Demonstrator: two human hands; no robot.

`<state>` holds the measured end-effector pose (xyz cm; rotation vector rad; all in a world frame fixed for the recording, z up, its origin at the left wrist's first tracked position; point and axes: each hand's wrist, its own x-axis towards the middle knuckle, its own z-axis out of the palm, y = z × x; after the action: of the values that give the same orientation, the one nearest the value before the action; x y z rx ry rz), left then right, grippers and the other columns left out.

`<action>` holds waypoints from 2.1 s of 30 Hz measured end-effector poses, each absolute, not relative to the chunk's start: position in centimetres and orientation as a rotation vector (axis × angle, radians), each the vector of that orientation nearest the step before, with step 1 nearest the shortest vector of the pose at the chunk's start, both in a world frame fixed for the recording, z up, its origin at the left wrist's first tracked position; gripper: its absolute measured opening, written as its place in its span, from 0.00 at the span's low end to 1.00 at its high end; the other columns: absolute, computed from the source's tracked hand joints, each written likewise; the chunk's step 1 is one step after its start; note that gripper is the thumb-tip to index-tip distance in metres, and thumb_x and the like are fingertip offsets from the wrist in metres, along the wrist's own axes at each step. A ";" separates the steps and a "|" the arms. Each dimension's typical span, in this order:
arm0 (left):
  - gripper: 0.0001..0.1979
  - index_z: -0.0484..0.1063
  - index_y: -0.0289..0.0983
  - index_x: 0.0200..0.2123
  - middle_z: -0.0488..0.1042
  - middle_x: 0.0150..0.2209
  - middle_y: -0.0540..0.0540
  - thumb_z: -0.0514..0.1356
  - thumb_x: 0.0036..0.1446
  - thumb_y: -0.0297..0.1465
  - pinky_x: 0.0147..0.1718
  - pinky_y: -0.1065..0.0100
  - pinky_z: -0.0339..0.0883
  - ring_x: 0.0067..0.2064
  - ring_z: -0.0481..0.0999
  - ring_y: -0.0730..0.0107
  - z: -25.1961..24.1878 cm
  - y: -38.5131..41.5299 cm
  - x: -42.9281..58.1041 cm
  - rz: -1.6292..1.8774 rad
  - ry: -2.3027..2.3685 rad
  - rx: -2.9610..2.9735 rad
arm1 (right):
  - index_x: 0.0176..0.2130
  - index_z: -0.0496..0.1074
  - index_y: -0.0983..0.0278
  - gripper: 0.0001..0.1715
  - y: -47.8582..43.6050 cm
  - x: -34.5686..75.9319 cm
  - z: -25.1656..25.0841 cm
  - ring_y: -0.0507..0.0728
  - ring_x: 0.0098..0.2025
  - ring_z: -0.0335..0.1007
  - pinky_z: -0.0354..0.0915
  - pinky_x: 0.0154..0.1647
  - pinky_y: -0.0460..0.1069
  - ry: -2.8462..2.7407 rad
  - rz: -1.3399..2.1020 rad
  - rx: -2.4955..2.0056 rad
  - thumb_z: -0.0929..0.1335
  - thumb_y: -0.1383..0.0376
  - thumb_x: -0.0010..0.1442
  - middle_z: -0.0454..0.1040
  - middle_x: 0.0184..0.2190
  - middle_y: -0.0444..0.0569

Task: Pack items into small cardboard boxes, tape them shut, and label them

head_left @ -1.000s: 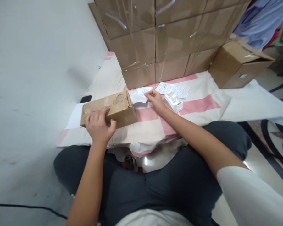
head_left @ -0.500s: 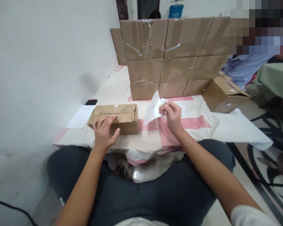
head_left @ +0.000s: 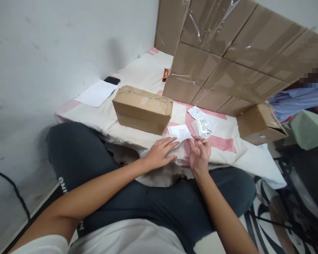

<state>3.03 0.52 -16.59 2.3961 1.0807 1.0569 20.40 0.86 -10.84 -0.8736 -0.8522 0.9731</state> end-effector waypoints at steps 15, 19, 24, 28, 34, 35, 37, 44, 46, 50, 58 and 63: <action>0.20 0.77 0.42 0.51 0.77 0.53 0.43 0.56 0.61 0.18 0.55 0.56 0.68 0.55 0.72 0.62 -16.7 0.6 1.5 1.539 0.762 2.176 | 0.38 0.71 0.63 0.20 -2.7 19.2 -12.6 0.54 0.36 0.71 0.70 0.38 0.49 -0.681 1.319 -1.008 0.75 0.54 0.50 0.75 0.38 0.47; 0.20 0.78 0.45 0.48 0.76 0.56 0.47 0.58 0.58 0.19 0.55 0.53 0.65 0.56 0.71 0.59 -15.5 0.3 1.8 1.439 0.846 2.284 | 0.41 0.73 0.64 0.23 -3.9 18.8 -14.3 0.55 0.29 0.71 0.70 0.28 0.51 -0.802 1.391 -1.096 0.76 0.53 0.51 0.77 0.34 0.49; 0.20 0.76 0.46 0.51 0.74 0.58 0.48 0.67 0.54 0.32 0.59 0.50 0.60 0.60 0.68 0.54 -13.8 -0.2 1.9 1.218 0.961 2.427 | 0.38 0.71 0.64 0.26 -2.5 19.6 -15.0 0.52 0.19 0.63 0.61 0.17 0.48 -0.938 1.226 -1.238 0.74 0.46 0.53 0.71 0.23 0.44; 0.22 0.71 0.43 0.57 0.75 0.56 0.45 0.65 0.58 0.35 0.58 0.53 0.60 0.58 0.70 0.57 -13.2 -0.7 2.0 1.162 1.041 2.463 | 0.33 0.70 0.64 0.30 -1.8 19.3 -14.8 0.51 0.17 0.60 0.57 0.17 0.47 -1.086 1.188 -1.292 0.69 0.39 0.56 0.67 0.19 0.43; 0.18 0.71 0.43 0.57 0.78 0.54 0.46 0.62 0.64 0.36 0.54 0.56 0.63 0.54 0.75 0.61 -14.1 -0.1 1.2 1.261 1.111 2.490 | 0.28 0.70 0.63 0.33 -1.6 18.5 -13.7 0.54 0.26 0.66 0.65 0.29 0.49 -1.396 1.087 -1.230 0.64 0.37 0.60 0.70 0.22 0.48; 0.18 0.71 0.43 0.57 0.79 0.53 0.46 0.62 0.65 0.36 0.53 0.57 0.63 0.53 0.76 0.62 -14.2 0.0 1.0 1.304 1.114 2.489 | 0.27 0.70 0.63 0.33 -1.4 18.5 -13.5 0.55 0.27 0.66 0.65 0.30 0.49 -1.418 1.084 -1.223 0.64 0.37 0.60 0.70 0.22 0.48; 0.17 0.71 0.42 0.57 0.80 0.52 0.46 0.60 0.66 0.34 0.52 0.57 0.64 0.51 0.78 0.63 -14.4 0.1 0.6 1.386 1.131 2.480 | 0.26 0.70 0.63 0.32 -0.9 18.4 -13.2 0.55 0.26 0.66 0.64 0.30 0.50 -1.468 1.076 -1.208 0.65 0.38 0.60 0.69 0.21 0.47; 0.15 0.72 0.40 0.55 0.81 0.49 0.45 0.60 0.66 0.33 0.51 0.58 0.65 0.48 0.79 0.64 -14.4 0.0 -0.3 1.416 1.169 2.467 | 0.27 0.71 0.65 0.24 0.0 17.7 -13.3 0.52 0.25 0.62 0.61 0.28 0.48 -1.517 0.997 -1.211 0.69 0.47 0.59 0.69 0.21 0.45; 0.15 0.73 0.40 0.55 0.81 0.49 0.46 0.59 0.66 0.33 0.51 0.58 0.64 0.49 0.79 0.64 -14.2 0.0 -0.3 1.385 1.177 2.485 | 0.29 0.73 0.65 0.21 -0.1 17.6 -13.2 0.53 0.27 0.64 0.63 0.30 0.48 -1.535 0.989 -1.206 0.70 0.49 0.58 0.71 0.23 0.45; 0.19 0.71 0.40 0.58 0.79 0.53 0.44 0.59 0.65 0.35 0.52 0.55 0.63 0.52 0.77 0.60 -13.8 -0.1 -0.5 1.285 1.199 2.584 | 0.32 0.76 0.65 0.18 -0.3 17.7 -13.0 0.54 0.29 0.67 0.66 0.33 0.49 -1.558 0.963 -1.202 0.70 0.52 0.58 0.75 0.28 0.47; 0.12 0.75 0.40 0.49 0.79 0.48 0.44 0.61 0.63 0.34 0.49 0.59 0.65 0.49 0.77 0.62 -12.7 -0.6 -0.7 1.420 1.230 2.539 | 0.34 0.79 0.64 0.14 -0.6 18.1 -12.3 0.56 0.32 0.69 0.66 0.35 0.49 -1.622 0.944 -1.144 0.70 0.56 0.60 0.76 0.29 0.48; 0.11 0.74 0.39 0.49 0.81 0.47 0.48 0.61 0.65 0.32 0.47 0.59 0.63 0.47 0.78 0.65 -13.0 -0.5 -0.7 1.432 1.208 2.628 | 0.34 0.79 0.63 0.13 -0.7 18.3 -11.9 0.57 0.36 0.70 0.66 0.38 0.49 -1.659 0.998 -1.118 0.69 0.57 0.60 0.78 0.33 0.49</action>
<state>-0.74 -0.47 -12.99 2.6281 1.2082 1.4318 18.35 -0.70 -11.93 -1.1177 -1.6585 0.9985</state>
